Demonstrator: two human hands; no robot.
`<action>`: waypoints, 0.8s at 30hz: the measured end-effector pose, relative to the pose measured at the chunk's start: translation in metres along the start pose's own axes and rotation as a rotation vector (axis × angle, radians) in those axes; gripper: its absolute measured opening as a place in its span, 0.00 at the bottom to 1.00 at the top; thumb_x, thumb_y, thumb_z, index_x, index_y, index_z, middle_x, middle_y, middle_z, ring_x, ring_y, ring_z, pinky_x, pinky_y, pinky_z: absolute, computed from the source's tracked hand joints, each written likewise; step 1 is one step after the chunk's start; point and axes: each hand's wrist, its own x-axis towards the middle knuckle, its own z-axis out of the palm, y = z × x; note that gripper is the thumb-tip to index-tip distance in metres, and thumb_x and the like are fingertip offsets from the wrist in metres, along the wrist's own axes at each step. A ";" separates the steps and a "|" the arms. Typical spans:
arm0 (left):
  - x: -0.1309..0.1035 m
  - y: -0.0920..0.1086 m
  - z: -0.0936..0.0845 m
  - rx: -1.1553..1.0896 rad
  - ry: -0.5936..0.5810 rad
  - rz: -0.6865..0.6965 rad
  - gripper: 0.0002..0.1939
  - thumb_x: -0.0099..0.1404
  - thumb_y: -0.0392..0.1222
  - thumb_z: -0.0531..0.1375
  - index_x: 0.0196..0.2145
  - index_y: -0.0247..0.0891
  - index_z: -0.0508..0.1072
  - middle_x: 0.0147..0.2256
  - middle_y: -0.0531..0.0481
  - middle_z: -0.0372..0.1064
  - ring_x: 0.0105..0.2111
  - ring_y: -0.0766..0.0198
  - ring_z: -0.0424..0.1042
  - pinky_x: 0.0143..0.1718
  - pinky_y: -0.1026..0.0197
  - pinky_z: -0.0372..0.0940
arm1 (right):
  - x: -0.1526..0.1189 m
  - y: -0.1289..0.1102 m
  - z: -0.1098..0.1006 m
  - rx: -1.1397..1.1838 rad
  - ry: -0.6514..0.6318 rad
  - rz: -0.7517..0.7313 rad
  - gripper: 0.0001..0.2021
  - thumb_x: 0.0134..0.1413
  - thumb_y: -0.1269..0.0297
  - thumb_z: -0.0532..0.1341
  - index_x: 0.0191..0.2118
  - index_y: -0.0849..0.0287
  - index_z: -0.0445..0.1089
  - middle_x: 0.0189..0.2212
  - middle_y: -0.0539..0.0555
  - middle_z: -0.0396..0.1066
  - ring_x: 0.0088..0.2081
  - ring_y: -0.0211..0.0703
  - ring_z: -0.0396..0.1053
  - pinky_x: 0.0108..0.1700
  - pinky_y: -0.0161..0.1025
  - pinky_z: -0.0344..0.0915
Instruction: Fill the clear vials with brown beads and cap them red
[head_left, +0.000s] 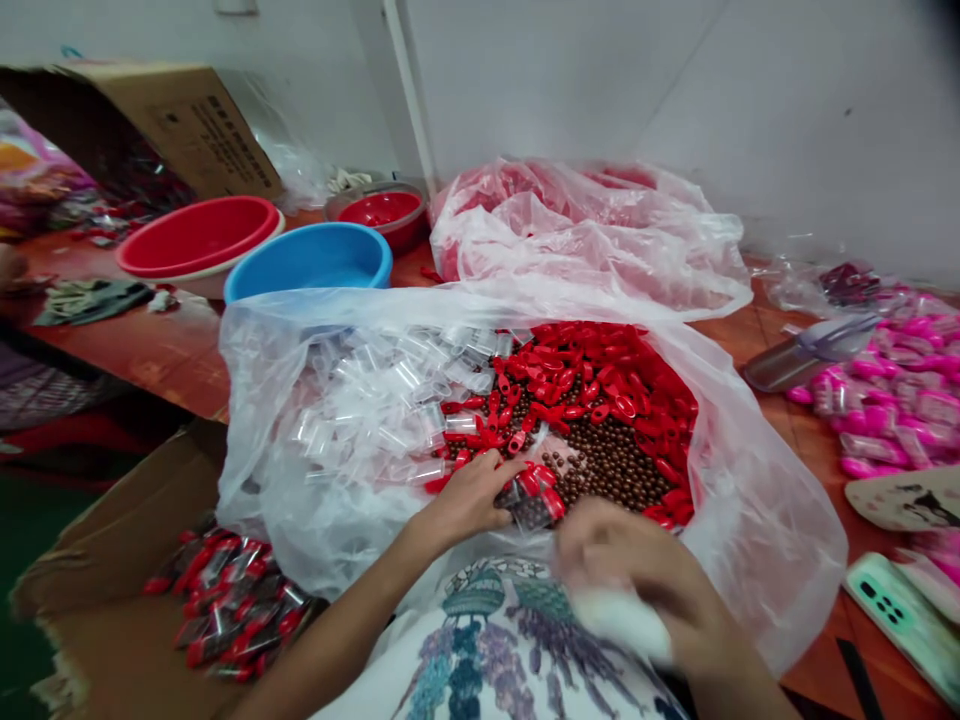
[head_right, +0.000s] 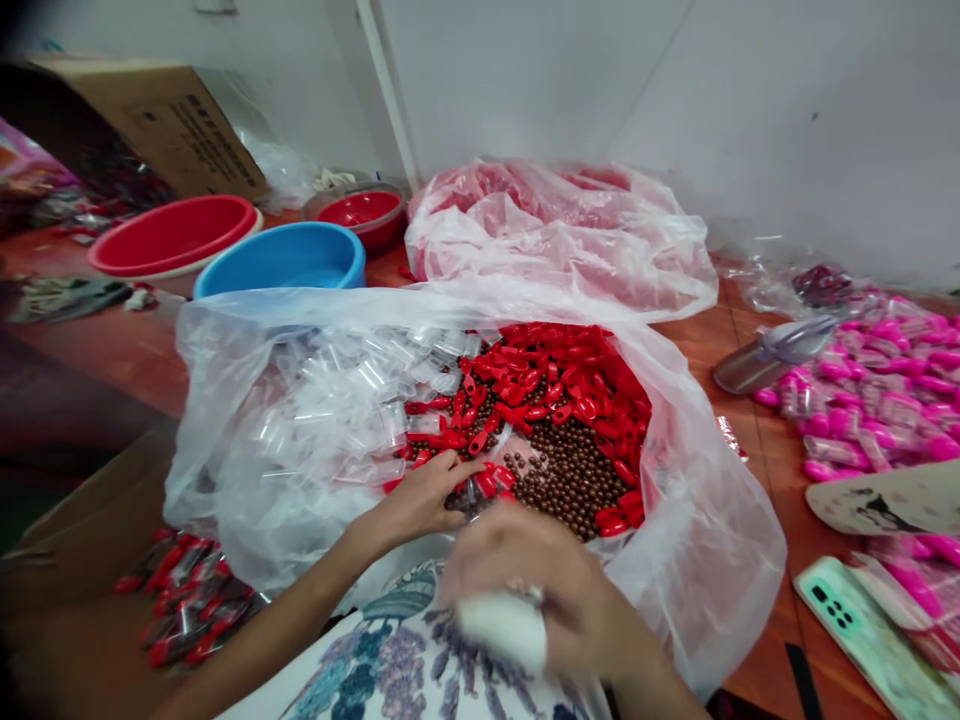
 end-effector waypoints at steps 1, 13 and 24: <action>0.002 0.002 0.000 0.010 0.004 0.005 0.35 0.53 0.41 0.61 0.57 0.51 0.57 0.41 0.49 0.59 0.40 0.58 0.63 0.39 0.62 0.58 | 0.009 0.019 -0.001 -0.101 0.029 0.086 0.10 0.57 0.60 0.56 0.43 0.50 0.71 0.40 0.53 0.71 0.42 0.44 0.68 0.46 0.41 0.64; 0.011 -0.011 0.001 -0.437 0.355 -0.140 0.30 0.45 0.37 0.61 0.49 0.42 0.67 0.39 0.49 0.68 0.39 0.56 0.67 0.42 0.56 0.61 | 0.026 0.099 0.008 -0.689 -0.106 0.280 0.39 0.37 0.63 0.69 0.59 0.55 0.56 0.55 0.60 0.58 0.56 0.55 0.55 0.56 0.48 0.54; -0.019 -0.022 -0.001 -2.197 0.294 -0.323 0.13 0.50 0.32 0.56 0.36 0.30 0.68 0.29 0.46 0.73 0.33 0.59 0.73 0.46 0.40 0.63 | 0.015 0.104 0.014 -0.271 0.239 0.431 0.21 0.46 0.60 0.62 0.49 0.54 0.66 0.49 0.55 0.67 0.49 0.51 0.65 0.50 0.46 0.60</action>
